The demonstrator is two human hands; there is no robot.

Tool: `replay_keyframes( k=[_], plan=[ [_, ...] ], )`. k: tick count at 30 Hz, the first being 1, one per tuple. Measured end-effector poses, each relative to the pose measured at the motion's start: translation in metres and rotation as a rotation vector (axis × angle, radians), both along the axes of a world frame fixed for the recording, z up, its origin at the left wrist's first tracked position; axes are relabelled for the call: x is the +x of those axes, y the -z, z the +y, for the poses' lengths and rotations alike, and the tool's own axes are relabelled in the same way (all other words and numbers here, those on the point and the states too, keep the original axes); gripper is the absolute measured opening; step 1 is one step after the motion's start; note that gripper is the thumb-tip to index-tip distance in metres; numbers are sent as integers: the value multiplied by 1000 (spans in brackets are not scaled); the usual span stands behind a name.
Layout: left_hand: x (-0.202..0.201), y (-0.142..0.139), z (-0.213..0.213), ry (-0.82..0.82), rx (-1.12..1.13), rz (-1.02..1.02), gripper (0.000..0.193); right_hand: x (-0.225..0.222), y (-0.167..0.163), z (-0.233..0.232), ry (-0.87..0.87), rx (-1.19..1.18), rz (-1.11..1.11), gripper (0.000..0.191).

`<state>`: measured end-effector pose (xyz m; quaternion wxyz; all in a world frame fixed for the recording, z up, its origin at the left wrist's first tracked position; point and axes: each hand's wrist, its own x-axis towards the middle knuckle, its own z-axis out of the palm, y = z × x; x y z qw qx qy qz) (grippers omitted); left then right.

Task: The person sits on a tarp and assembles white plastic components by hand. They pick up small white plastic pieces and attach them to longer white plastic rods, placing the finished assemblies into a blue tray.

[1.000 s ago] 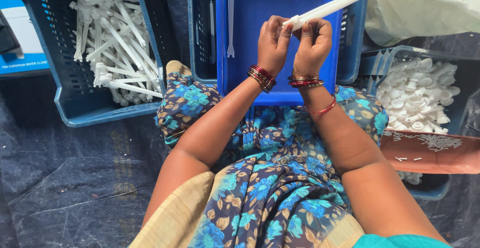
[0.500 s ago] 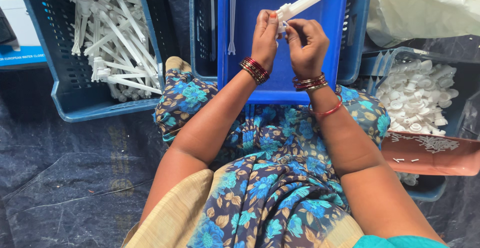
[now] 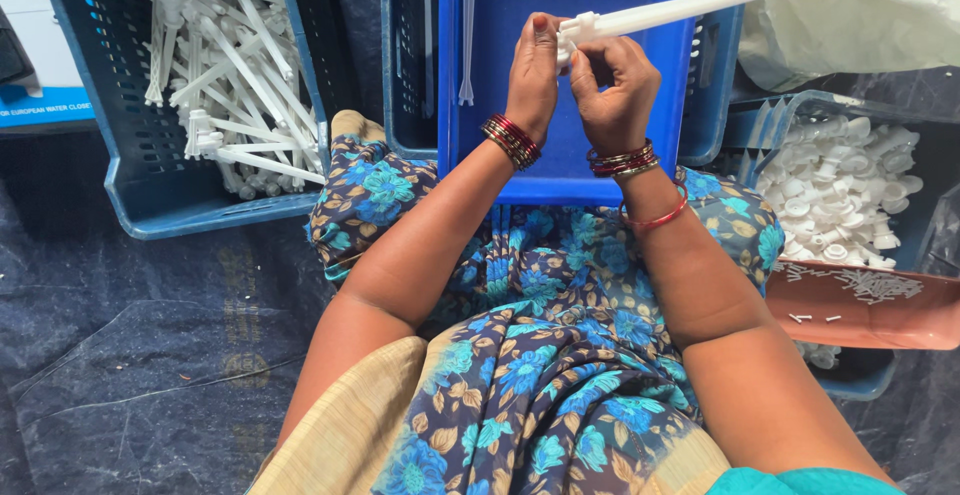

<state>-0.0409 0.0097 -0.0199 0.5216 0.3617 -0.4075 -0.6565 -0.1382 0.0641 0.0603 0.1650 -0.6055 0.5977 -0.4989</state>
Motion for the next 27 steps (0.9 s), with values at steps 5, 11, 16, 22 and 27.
replay_keyframes(
  k=[5,11,16,22,27],
  plan=[
    [-1,-1,0,-7,-1,-39,52,0,-1,0,4,12,-80,9],
    [-3,1,-4,-17,-102,-123,36,-2,-2,1,3,11,-63,7],
    [-4,5,-3,21,-5,-30,31,-1,-2,1,-11,13,-76,7],
    [-1,4,-1,-74,-153,-225,25,-8,0,0,-18,19,54,7],
    [0,4,-4,29,-123,27,19,-18,5,-2,-21,65,-42,8]
  ],
)
